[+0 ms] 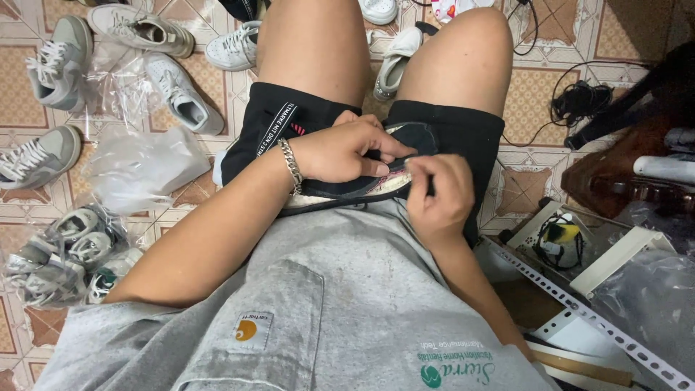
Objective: The person sits on the floor and cleans a black sneaker with pink accents using a cotton swab. They apply a liquid from a white bottle to the swab and rub the shoe's upper and sole edges, then repeat the process on the other shoe.
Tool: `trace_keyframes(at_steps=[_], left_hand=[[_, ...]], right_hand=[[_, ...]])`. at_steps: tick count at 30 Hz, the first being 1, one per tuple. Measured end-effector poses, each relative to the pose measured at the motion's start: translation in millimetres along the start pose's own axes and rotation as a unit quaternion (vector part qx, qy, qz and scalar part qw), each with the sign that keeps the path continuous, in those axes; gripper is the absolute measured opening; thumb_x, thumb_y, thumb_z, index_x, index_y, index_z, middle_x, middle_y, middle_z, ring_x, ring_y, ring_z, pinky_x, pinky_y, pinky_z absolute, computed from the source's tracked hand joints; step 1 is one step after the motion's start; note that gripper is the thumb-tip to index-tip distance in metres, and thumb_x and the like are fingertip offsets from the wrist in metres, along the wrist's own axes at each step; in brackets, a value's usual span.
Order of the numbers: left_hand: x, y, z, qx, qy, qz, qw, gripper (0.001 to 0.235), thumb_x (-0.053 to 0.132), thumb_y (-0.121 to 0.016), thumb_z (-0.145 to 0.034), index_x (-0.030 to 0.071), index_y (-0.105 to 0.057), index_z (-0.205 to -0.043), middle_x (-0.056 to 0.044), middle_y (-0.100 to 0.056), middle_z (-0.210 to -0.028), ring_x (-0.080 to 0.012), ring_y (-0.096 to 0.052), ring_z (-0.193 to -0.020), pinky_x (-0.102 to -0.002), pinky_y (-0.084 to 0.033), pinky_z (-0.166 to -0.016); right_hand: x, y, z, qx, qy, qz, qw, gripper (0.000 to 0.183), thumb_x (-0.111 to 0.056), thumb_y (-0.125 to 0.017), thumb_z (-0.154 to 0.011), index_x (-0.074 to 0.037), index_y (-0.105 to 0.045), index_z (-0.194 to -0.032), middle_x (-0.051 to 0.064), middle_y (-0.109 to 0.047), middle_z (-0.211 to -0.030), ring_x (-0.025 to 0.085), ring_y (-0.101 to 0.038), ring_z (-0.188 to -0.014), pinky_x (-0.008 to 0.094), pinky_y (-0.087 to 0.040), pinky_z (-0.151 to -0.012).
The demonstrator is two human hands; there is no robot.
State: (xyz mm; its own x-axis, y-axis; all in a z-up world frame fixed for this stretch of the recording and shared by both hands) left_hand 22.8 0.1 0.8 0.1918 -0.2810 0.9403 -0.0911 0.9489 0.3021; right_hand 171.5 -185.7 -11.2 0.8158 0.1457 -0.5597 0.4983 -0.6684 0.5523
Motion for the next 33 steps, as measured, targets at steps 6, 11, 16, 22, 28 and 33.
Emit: trace_keyframes(at_steps=[6,11,16,22,28,33], left_hand=[[7.6,-6.0,2.4,0.016,0.019,-0.075,0.997,0.046,0.031,-0.089,-0.110,0.019,-0.086,-0.155,0.003,-0.087,-0.112,-0.0286,-0.071,-0.130,-0.053,-0.034,-0.120],[32.8,-26.1,19.2,0.135,0.016,-0.361,0.922,0.066,0.072,-0.100,-0.081,0.022,-0.096,-0.124,0.002,-0.080,-0.106,-0.0346,-0.061,-0.128,-0.077,-0.026,-0.121],[20.7,-43.2,25.6,0.153,0.045,-0.374,0.914,0.025,0.041,-0.093,-0.104,0.019,-0.095,-0.115,0.000,-0.076,-0.102,-0.0277,-0.062,-0.117,-0.062,-0.030,-0.116],[10.5,-6.8,22.6,0.131,0.078,-0.134,0.979,0.016,0.035,-0.087,-0.108,0.023,-0.097,-0.114,0.004,-0.084,-0.093,-0.0302,-0.075,-0.106,-0.053,-0.030,-0.104],[5.4,0.2,17.2,0.125,0.073,-0.057,0.988,0.018,0.031,-0.088,-0.108,0.021,-0.097,-0.120,0.004,-0.085,-0.096,-0.0271,-0.076,-0.105,-0.051,-0.029,-0.106],[3.4,-1.1,18.1,0.125,0.077,-0.054,0.988,0.019,0.033,-0.089,-0.108,0.022,-0.096,-0.122,0.006,-0.083,-0.096,-0.0256,-0.076,-0.106,-0.050,-0.029,-0.105]], right_hand=[[10.0,-1.8,1.2,-0.025,-0.019,-0.024,0.999,0.014,-0.010,-0.088,-0.121,0.001,-0.086,-0.113,0.007,-0.067,-0.090,0.034,-0.072,-0.080,0.044,-0.061,-0.082],[9.9,-5.2,-11.5,-0.042,-0.041,-0.017,0.998,0.010,-0.007,-0.087,-0.122,0.000,-0.084,-0.115,0.007,-0.069,-0.094,0.033,-0.071,-0.081,0.045,-0.062,-0.081],[28.3,-10.3,-0.8,-0.049,-0.100,-0.031,0.993,0.004,-0.002,-0.081,-0.125,0.002,-0.083,-0.124,0.016,-0.080,-0.102,0.040,-0.084,-0.090,0.046,-0.069,-0.083],[14.2,2.5,-14.5,-0.014,-0.115,-0.135,0.984,0.010,0.011,-0.096,-0.111,0.007,-0.090,-0.117,0.023,-0.087,-0.118,0.043,-0.090,-0.111,0.046,-0.071,-0.093],[20.1,-9.2,9.9,0.000,-0.179,-0.182,0.967,0.026,0.010,-0.100,-0.107,0.009,-0.089,-0.130,0.022,-0.093,-0.121,0.029,-0.091,-0.112,0.036,-0.073,-0.094],[12.6,-9.1,-6.1,0.008,-0.140,-0.146,0.979,0.018,0.011,-0.101,-0.105,0.009,-0.093,-0.121,0.026,-0.087,-0.123,0.037,-0.092,-0.107,0.039,-0.076,-0.086]])
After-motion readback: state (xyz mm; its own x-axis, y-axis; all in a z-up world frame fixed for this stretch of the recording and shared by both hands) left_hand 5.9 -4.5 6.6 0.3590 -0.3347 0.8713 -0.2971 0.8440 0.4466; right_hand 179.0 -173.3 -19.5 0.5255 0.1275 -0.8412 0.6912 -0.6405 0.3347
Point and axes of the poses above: each hand's wrist, its own z-axis away from the middle knuckle, its own y-axis out of the back of the hand, x = y × z, the point moved 3 cm from there along -z, towards the middle knuckle
